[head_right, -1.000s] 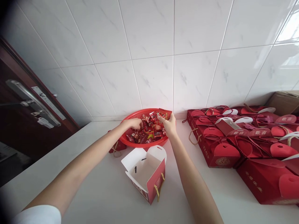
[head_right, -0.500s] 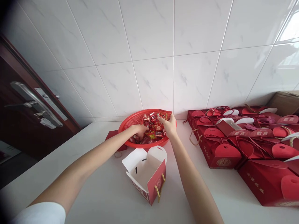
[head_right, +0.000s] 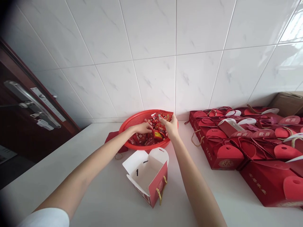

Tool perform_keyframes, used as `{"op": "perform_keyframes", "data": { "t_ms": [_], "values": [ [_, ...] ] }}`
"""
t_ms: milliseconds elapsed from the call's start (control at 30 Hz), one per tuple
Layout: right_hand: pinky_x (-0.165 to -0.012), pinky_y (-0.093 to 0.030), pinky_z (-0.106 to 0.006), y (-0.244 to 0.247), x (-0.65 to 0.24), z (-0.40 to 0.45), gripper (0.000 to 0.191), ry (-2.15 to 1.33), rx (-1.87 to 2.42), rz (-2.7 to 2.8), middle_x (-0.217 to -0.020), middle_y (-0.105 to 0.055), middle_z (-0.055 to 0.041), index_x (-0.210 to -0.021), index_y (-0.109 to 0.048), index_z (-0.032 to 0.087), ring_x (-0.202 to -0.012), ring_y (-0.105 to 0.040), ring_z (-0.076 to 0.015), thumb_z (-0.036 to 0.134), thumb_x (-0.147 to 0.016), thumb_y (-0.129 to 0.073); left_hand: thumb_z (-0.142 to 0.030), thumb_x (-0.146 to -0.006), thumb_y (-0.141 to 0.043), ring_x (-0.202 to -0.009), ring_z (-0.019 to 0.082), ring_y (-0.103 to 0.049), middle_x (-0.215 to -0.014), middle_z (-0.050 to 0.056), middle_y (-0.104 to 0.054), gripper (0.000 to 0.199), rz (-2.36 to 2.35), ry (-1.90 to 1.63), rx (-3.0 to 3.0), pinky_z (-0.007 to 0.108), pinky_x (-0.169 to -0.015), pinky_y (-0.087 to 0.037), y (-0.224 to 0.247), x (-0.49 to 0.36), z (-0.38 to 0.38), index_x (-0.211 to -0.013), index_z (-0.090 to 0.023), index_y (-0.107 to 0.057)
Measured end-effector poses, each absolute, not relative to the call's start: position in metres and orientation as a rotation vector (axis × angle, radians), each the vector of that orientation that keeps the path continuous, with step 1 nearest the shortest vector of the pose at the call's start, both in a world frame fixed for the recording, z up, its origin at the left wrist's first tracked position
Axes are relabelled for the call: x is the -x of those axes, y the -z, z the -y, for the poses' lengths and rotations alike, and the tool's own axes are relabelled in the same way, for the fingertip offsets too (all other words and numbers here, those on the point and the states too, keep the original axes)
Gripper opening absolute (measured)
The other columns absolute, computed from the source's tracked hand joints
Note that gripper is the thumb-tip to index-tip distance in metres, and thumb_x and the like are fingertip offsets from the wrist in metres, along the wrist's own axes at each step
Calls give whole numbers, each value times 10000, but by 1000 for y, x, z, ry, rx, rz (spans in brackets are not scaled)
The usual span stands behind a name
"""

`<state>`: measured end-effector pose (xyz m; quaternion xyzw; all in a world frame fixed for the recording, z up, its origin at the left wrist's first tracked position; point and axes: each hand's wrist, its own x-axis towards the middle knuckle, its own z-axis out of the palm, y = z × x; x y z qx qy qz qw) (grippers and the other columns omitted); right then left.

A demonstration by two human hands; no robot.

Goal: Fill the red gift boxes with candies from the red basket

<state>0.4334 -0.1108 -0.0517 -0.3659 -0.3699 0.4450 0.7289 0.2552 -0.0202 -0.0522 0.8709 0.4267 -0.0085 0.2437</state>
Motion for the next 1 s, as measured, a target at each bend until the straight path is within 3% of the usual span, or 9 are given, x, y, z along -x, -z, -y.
{"op": "perform_keyframes", "data": {
  "t_ms": [133,400,600,700,867,1000],
  "values": [
    [-700,-596,-369,51,-433,110,415,-967,827,808,-785,-754,-1,-861,-630,205,-735,-713,-215,289,-530,-865,-206,-781,-457,-757,160,-638,-836,45,-747,317,-1093,-317,-2123,256,-745,-497,42,-253,18,-820,-171,-770],
    [-678,-605,-369,50,-433,112,419,-973,809,819,-786,-757,-5,-849,-633,207,-732,-718,-223,295,-523,-880,-125,-700,-522,-923,179,-674,-1092,40,-749,360,-1040,-540,-1846,296,-848,-519,38,-250,22,-961,-188,-762],
    [-702,-619,-404,49,-433,114,409,-981,803,856,-810,-774,-26,-858,-653,208,-754,-739,-252,301,-536,-886,-135,-681,-738,-1023,209,-666,-1041,44,-755,280,-981,-629,-1779,356,-971,-486,34,-251,26,-957,-181,-756],
    [-707,-621,-404,47,-434,115,412,-989,803,876,-815,-780,-39,-852,-674,195,-753,-743,-256,300,-524,-900,-211,-650,-839,-974,210,-679,-977,48,-757,308,-932,-709,-1697,397,-986,-479,33,-251,27,-940,-165,-750],
    [-717,-622,-400,47,-434,116,414,-1004,781,875,-821,-784,-44,-847,-698,182,-753,-744,-252,309,-516,-912,-273,-621,-891,-863,171,-684,-921,45,-749,433,-791,-838,-1572,388,-934,-507,31,-248,26,-999,-142,-727],
    [-753,-617,-413,48,-434,115,430,-1019,811,869,-858,-787,-51,-878,-699,182,-787,-744,-255,314,-525,-906,-264,-653,-868,-881,157,-683,-947,47,-736,436,-677,-863,-1513,357,-924,-509,30,-248,27,-1041,-133,-720]
  ]
}}
